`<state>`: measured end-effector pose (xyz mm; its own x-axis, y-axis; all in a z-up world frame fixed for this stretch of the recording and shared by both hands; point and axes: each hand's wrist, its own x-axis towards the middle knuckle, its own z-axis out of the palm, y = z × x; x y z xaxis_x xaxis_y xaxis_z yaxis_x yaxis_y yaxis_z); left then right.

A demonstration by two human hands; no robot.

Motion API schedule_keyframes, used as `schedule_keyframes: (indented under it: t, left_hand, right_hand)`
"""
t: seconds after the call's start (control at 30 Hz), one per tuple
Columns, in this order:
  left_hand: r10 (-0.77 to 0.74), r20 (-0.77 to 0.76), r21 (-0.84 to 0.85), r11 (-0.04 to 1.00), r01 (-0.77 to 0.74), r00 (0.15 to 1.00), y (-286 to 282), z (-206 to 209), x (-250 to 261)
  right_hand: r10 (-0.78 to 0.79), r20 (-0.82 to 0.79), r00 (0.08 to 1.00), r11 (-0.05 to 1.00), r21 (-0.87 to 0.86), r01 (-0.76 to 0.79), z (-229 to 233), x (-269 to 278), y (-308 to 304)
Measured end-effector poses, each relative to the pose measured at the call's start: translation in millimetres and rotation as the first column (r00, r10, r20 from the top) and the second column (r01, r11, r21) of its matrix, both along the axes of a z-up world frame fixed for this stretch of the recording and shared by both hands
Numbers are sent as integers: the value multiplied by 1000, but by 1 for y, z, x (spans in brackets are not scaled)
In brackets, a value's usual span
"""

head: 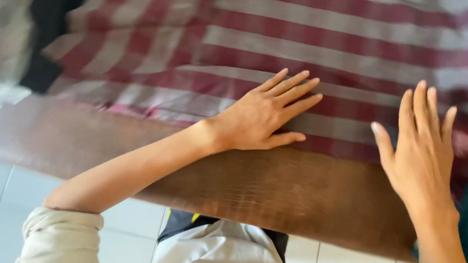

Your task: The person is folding a checkered long-sleeved shirt on a table.

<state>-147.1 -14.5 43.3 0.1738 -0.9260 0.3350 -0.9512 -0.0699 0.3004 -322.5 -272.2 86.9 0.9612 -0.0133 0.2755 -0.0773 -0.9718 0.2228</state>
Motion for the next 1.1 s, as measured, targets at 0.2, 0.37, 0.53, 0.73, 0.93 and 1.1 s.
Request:
schedule_keyframes:
  t: [0.2, 0.37, 0.53, 0.73, 0.93, 1.1]
  left_hand:
    - [276, -18, -124, 953, -276, 961, 84, 28, 31]
    - [505, 113, 79, 854, -514, 856, 137, 6, 39]
    - [530, 58, 44, 845, -533, 846, 137, 4, 21]
    - [461, -83, 0, 887, -463, 884, 142, 12, 1]
    - [684, -58, -230, 699, -677, 727, 209, 39, 33]
    - [824, -12, -218, 550, -806, 566, 246, 35, 73]
  right_hand:
    - [318, -108, 942, 890, 378, -257, 14, 55, 81]
    - [558, -66, 827, 783, 372, -499, -10, 88, 108]
    - [572, -52, 819, 762, 402, -507, -17, 79, 102]
    - [569, -87, 817, 766, 416, -490, -11, 61, 91]
    - [548, 2, 837, 721, 506, -473, -2, 83, 88]
    - [460, -87, 884, 684, 670, -290, 18, 123, 107]
